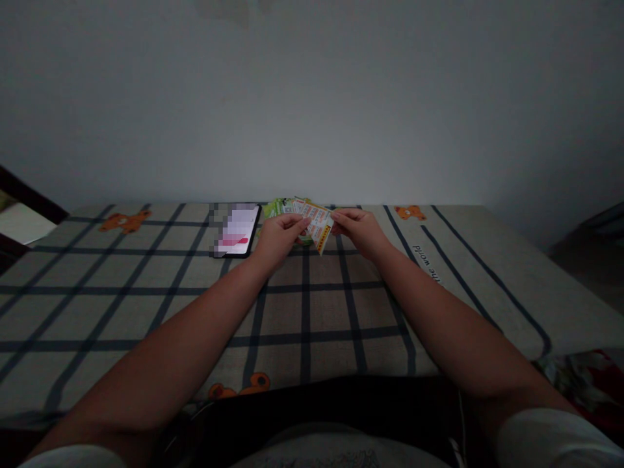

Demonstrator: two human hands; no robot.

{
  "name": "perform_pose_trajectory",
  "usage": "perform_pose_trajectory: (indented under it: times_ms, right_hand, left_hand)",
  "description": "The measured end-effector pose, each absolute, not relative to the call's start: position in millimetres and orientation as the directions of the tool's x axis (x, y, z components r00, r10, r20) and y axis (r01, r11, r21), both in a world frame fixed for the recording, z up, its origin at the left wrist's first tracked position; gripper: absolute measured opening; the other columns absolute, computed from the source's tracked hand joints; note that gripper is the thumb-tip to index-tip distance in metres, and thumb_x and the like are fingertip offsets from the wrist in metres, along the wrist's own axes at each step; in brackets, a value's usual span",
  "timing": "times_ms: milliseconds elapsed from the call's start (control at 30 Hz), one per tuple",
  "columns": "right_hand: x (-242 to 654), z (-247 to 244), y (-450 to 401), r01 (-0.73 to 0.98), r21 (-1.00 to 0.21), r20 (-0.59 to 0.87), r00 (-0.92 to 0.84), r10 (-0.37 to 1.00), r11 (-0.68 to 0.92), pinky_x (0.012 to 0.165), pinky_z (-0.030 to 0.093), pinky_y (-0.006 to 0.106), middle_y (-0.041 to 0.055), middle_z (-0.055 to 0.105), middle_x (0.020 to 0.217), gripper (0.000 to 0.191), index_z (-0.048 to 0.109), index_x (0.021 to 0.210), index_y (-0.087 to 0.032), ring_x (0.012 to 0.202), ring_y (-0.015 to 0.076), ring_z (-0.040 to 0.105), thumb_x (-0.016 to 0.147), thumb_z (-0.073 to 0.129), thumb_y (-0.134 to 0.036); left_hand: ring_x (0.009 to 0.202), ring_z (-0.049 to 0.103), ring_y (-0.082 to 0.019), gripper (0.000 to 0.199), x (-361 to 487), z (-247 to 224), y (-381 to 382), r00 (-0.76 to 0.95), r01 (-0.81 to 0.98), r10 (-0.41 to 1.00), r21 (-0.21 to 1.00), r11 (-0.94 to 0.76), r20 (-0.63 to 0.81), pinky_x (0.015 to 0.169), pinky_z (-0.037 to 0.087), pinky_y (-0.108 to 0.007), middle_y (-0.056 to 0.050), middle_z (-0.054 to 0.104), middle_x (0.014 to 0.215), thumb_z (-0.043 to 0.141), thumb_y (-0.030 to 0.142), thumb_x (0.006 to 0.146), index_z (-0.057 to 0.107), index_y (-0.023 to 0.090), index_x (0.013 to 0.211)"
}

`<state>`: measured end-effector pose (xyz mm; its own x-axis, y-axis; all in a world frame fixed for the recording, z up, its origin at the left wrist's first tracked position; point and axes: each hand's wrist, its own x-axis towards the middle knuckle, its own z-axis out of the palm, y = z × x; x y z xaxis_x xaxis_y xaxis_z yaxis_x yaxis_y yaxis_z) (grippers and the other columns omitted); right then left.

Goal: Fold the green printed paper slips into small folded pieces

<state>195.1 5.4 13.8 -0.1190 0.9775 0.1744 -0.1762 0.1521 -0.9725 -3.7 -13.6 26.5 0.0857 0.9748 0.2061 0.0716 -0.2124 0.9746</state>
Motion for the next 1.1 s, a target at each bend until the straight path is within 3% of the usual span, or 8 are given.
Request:
perform_pose_trajectory:
  times_ms: [233, 500, 633, 800, 1100]
  right_hand:
    - [193.0, 20.3, -0.7, -0.225, -0.973, 0.106, -0.201, 0.974, 0.059, 0.07, 0.053, 0.028, 0.0011, 0.071, 0.073, 0.029, 0.077, 0.078, -0.018, 0.068, 0.011, 0.062, 0.061, 0.086, -0.04]
    - [192.4, 19.2, 1.5, -0.247, -0.966, 0.107, -0.12, 0.987, 0.075, 0.069, 0.054, 0.029, 0.001, 0.07, 0.066, 0.03, 0.074, 0.07, -0.018, 0.063, 0.0113, 0.062, 0.057, 0.089, -0.04]
    - [192.2, 19.3, 1.4, -0.252, -0.964, 0.113, -0.097, 0.989, 0.085, 0.07, 0.054, 0.029, 0.0014, 0.07, 0.066, 0.031, 0.074, 0.072, -0.017, 0.063, 0.0116, 0.063, 0.057, 0.088, -0.041]
    - [190.4, 20.8, -2.0, -0.24, -0.97, 0.096, -0.193, 0.976, 0.048, 0.071, 0.054, 0.029, 0.0013, 0.071, 0.073, 0.03, 0.074, 0.081, -0.018, 0.068, 0.0114, 0.064, 0.064, 0.084, -0.04]
    - [191.8, 18.4, 1.5, -0.203, -0.976, 0.101, -0.114, 0.988, 0.076, 0.068, 0.053, 0.028, 0.001, 0.069, 0.065, 0.029, 0.069, 0.066, -0.018, 0.062, 0.0108, 0.061, 0.06, 0.086, -0.04]
  left_hand:
    - [0.063, 0.057, -0.011, 0.031, -5.3, 22.4, -8.6, 0.05, 0.038, 0.976, 0.976, -0.213, 0.212, 0.051, 0.045, -0.02, -0.001, 0.066, 0.073, 0.076, 0.045, 0.074, 0.071, 0.017, 0.083]
    - [0.073, 0.06, -0.014, 0.042, -4.3, 23.1, -11.5, 0.098, 0.018, 0.981, 0.986, -0.168, 0.166, 0.052, 0.045, -0.02, -0.005, 0.071, 0.086, 0.076, 0.05, 0.072, 0.074, 0.016, 0.096]
    - [0.068, 0.059, -0.013, 0.039, -4.3, 22.9, -11.6, 0.14, 0.065, 0.977, 0.983, -0.17, 0.159, 0.052, 0.044, -0.021, -0.004, 0.071, 0.08, 0.076, 0.05, 0.071, 0.075, 0.016, 0.089]
    - [0.062, 0.057, -0.011, 0.037, -4.8, 25.0, -11.8, 0.097, 0.1, 0.981, 0.979, -0.179, 0.169, 0.052, 0.043, -0.021, -0.004, 0.072, 0.08, 0.076, 0.049, 0.071, 0.074, 0.015, 0.086]
    - [0.063, 0.059, -0.012, 0.038, -2.8, 24.1, -14.8, 0.164, 0.068, 0.982, 0.992, -0.106, 0.093, 0.053, 0.045, -0.022, -0.005, 0.073, 0.08, 0.078, 0.049, 0.07, 0.075, 0.016, 0.087]
